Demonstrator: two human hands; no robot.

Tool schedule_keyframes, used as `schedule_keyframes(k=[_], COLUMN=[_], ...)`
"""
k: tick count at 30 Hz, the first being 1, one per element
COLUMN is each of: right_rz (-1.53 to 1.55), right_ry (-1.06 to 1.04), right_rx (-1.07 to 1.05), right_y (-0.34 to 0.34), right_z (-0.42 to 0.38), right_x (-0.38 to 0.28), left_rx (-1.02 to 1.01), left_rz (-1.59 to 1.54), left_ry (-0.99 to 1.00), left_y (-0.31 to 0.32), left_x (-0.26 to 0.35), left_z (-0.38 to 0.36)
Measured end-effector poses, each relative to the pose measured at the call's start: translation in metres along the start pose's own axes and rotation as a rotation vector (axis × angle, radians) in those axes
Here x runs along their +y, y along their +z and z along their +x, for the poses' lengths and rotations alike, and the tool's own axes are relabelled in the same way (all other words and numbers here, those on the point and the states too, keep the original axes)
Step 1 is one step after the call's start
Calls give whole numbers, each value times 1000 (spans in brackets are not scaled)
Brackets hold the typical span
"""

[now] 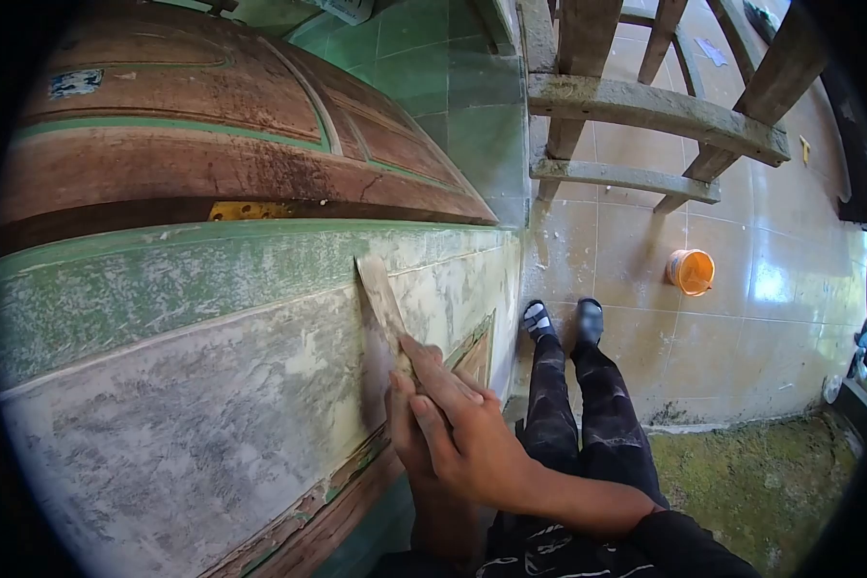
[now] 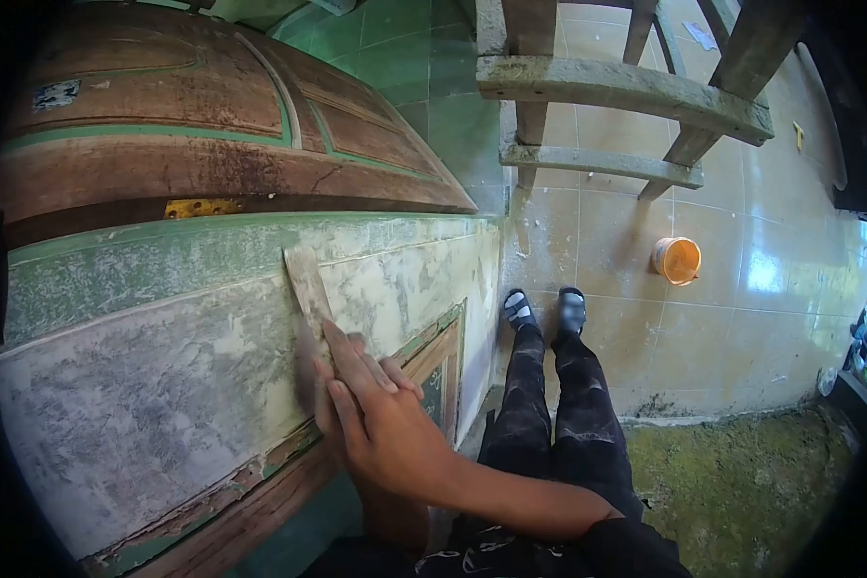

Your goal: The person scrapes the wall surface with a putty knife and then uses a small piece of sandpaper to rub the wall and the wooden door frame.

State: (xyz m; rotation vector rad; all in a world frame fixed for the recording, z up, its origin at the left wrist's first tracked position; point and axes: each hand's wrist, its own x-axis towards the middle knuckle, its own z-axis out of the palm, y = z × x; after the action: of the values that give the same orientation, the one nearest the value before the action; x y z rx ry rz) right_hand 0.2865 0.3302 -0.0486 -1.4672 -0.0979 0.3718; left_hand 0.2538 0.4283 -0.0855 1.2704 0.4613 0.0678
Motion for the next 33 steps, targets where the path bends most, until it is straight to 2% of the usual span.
schedule_keyframes(k=[1,3,4,6,7,9,10,15,16,18,19,20,24,25,27,28,30,31,33], right_rz=[45,88,53,16,4,-14,-4,55,88,113,89,64,49,69,85,66,47,43,46], right_ry=[43,95,66,39,30,15,26,61,136,199,128,59,109,119,122,99,83,71,65], right_rx=[-19,-38,-32,-31,-30,-29,-41,-31,-78,-121,-91,-59,-86,-81,-70,-51,-26,-23,-28], right_y=[0,-1,0,-3,-7,-11,-12,-16,-23,-30,-30,-31,-32,-31,-31,-29,-28,-27,-28], right_z=[-7,-11,-9,-5,-2,-2,-6,4,9,10,2,-2,7,13,13,7,5,5,8], right_x=[2,5,6,7,6,5,5,0,-4,-3,1,3,0,-2,-4,-3,-1,1,0], left_rx=[-4,-121,-121,-159,-156,-61,-60,-30,-28,-51,-53,-63,-106,-105,60,56,42,40,180], left_rz=[0,662,660,31,29,1039,1035,1705,1708,987,984,1075,1420,1415,1552,1544,613,612,1063], left_ry=[3,53,46,-80,-77,166,168,800,801,331,333,436,849,849,874,882,64,57,181], left_y=[-20,-49,-37,-10,-11,-10,-6,16,13,9,10,12,20,18,4,-16,-59,-39,22], left_x=[-12,-27,-20,-3,-7,-18,-18,-2,-4,-13,-13,-13,-13,-16,-31,-46,-76,-61,-20], left_z=[-5,-13,-10,-2,-3,-4,-3,1,-1,1,3,5,5,5,9,4,-16,-15,-5])
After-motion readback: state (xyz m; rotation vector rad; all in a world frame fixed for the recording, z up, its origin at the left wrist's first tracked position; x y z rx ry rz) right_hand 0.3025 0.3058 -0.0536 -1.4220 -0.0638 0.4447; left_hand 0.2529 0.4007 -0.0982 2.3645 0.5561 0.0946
